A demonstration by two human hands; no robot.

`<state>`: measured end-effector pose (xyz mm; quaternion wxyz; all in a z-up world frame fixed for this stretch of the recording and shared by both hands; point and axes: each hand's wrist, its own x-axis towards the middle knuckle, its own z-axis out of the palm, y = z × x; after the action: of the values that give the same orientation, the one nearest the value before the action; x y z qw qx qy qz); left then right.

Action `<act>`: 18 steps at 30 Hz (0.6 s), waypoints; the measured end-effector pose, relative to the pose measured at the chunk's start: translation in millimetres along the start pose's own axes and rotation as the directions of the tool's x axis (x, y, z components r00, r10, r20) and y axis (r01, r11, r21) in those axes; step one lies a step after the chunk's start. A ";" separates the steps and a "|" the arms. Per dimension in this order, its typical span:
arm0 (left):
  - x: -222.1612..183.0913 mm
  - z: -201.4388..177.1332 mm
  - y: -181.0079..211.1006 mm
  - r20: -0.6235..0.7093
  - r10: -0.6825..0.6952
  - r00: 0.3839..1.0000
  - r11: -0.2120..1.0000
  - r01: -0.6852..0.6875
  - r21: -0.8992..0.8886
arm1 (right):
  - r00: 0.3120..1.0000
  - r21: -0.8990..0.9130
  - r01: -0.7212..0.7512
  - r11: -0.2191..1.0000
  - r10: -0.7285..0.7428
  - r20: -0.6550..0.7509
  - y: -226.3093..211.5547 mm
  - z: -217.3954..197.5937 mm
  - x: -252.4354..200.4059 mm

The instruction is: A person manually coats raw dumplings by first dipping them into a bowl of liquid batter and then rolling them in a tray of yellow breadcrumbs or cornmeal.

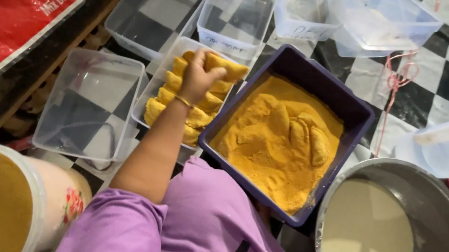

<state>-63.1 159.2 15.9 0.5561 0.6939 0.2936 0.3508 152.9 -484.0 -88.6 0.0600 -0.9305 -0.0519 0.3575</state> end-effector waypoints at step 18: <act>58.3 -10.8 -140.4 0.072 -0.580 0.812 0.717 0.466 0.519 | 1.000 -0.009 -0.018 1.000 0.018 0.001 -1.0 -0.1 1.9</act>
<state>-40.4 241.1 -110.6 0.4739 0.7320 0.4894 0.0119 154.3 -482.8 -89.6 0.0527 -0.9311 -0.0452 0.3581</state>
